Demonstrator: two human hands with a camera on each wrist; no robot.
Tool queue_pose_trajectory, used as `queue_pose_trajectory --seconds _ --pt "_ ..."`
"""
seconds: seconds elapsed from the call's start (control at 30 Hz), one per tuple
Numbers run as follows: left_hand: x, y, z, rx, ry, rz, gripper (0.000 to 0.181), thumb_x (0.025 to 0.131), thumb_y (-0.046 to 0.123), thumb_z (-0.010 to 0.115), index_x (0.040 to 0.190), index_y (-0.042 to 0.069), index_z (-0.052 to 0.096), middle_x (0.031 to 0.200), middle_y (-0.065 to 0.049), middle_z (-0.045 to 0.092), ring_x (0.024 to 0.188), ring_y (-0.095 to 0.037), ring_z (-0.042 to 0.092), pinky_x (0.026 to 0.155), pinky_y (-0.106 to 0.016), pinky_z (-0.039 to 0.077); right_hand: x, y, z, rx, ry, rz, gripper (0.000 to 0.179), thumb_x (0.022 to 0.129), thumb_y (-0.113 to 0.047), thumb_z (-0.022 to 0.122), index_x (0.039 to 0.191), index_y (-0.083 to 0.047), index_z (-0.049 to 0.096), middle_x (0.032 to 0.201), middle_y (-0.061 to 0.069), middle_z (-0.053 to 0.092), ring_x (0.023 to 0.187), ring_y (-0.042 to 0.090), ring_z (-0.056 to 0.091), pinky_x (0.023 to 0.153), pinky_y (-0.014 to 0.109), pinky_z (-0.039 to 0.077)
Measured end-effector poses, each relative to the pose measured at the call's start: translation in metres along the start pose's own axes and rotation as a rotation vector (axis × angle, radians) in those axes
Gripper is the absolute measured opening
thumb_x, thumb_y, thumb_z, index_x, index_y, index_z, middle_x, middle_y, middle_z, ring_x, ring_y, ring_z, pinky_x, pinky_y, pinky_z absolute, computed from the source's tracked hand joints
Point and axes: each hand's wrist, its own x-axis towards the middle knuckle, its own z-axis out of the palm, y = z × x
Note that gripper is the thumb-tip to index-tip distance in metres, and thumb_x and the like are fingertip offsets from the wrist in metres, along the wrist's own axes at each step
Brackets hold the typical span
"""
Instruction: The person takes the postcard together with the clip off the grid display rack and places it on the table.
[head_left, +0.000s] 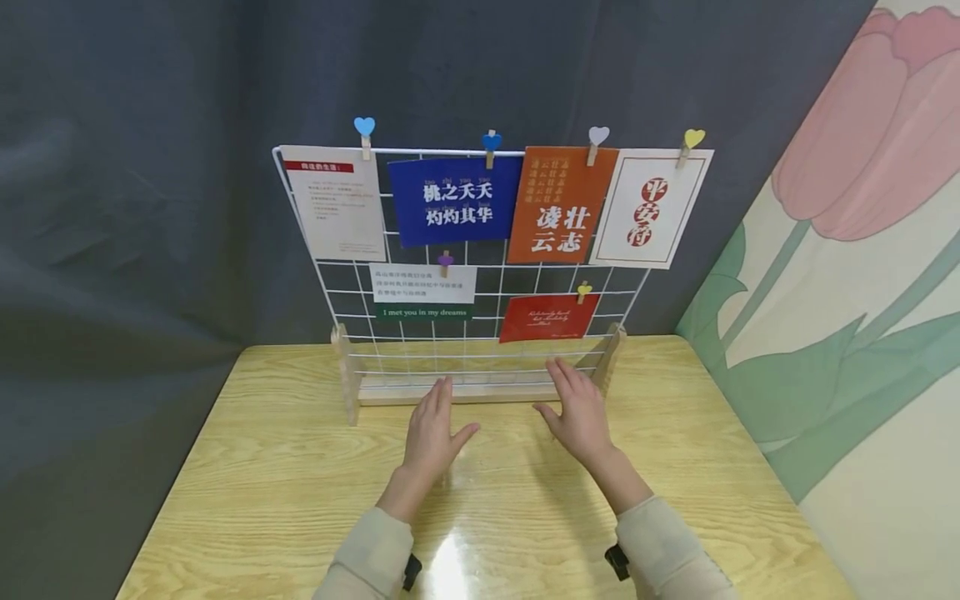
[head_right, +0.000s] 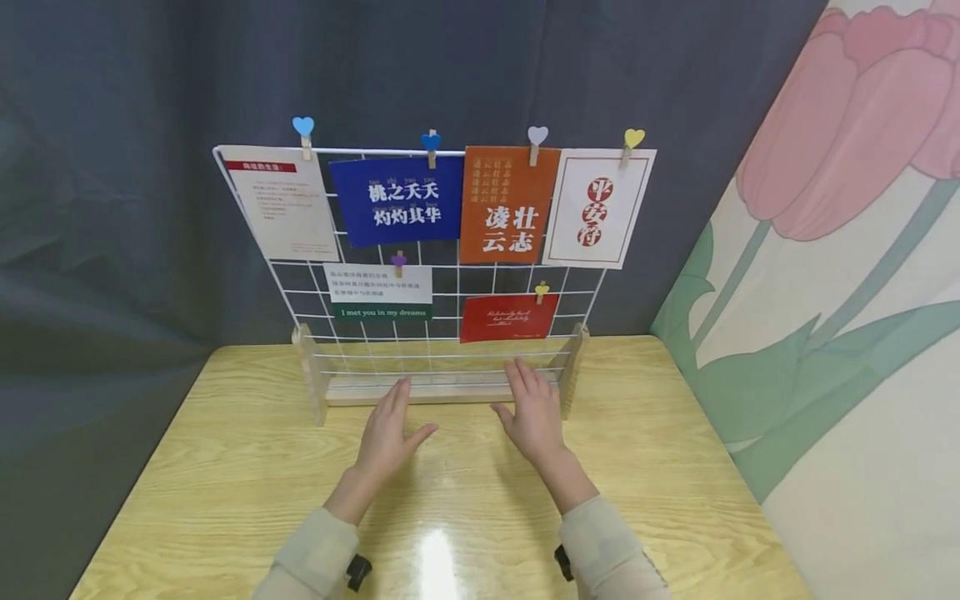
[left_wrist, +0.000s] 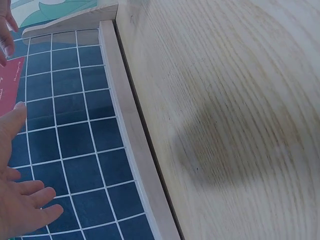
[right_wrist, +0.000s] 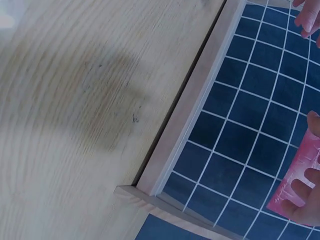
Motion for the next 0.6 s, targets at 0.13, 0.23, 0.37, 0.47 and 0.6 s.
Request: queue_pose_trajectory --seconds 0.13,0.23,0.37,0.47,0.6 --pt "0.002 0.002 -0.001 -0.03 -0.003 0.0 0.082 0.074 0.038 0.065 0.133 -0.001 0.022 0.133 -0.02 0.029 0.119 -0.033 0.03 0.097 -0.045 0.025 0.001 0.002 -0.004 0.001 0.02 -0.003 0.065 0.063 -0.017 0.076 0.119 0.0 0.047 0.12 0.019 0.046 0.1 0.037 0.045 0.081 0.052 0.036" --pt "0.004 0.003 -0.003 -0.049 -0.002 -0.001 0.083 0.074 0.037 0.066 0.133 -0.001 0.022 0.132 -0.019 0.03 0.118 -0.033 0.031 0.096 -0.045 0.027 0.004 0.005 -0.007 -0.001 0.027 -0.004 0.066 0.063 -0.018 0.077 0.119 0.001 0.047 0.12 0.02 0.046 0.099 0.037 0.044 0.08 0.053 0.035" --pt "0.008 0.003 -0.004 -0.05 0.002 0.01 0.083 0.074 0.04 0.065 0.134 0.001 0.022 0.132 -0.018 0.031 0.118 -0.033 0.032 0.095 -0.045 0.028 0.01 0.009 -0.013 -0.005 0.033 -0.01 0.066 0.064 -0.019 0.075 0.12 0.002 0.046 0.119 0.02 0.046 0.099 0.038 0.044 0.079 0.053 0.036" --pt "0.01 0.003 -0.004 -0.05 0.008 0.018 0.083 0.074 0.039 0.065 0.133 0.001 0.023 0.132 -0.018 0.032 0.117 -0.032 0.032 0.096 -0.043 0.027 0.014 0.012 -0.017 -0.004 0.039 -0.02 0.065 0.064 -0.019 0.075 0.119 0.002 0.047 0.119 0.021 0.046 0.099 0.038 0.044 0.079 0.053 0.036" --pt "0.011 0.002 -0.004 -0.053 0.006 0.02 0.083 0.073 0.04 0.065 0.134 0.002 0.022 0.132 -0.017 0.032 0.117 -0.031 0.033 0.096 -0.042 0.027 0.018 0.017 -0.022 0.001 0.058 -0.029 0.066 0.063 -0.017 0.076 0.118 0.003 0.047 0.119 0.021 0.046 0.097 0.038 0.046 0.079 0.052 0.036"
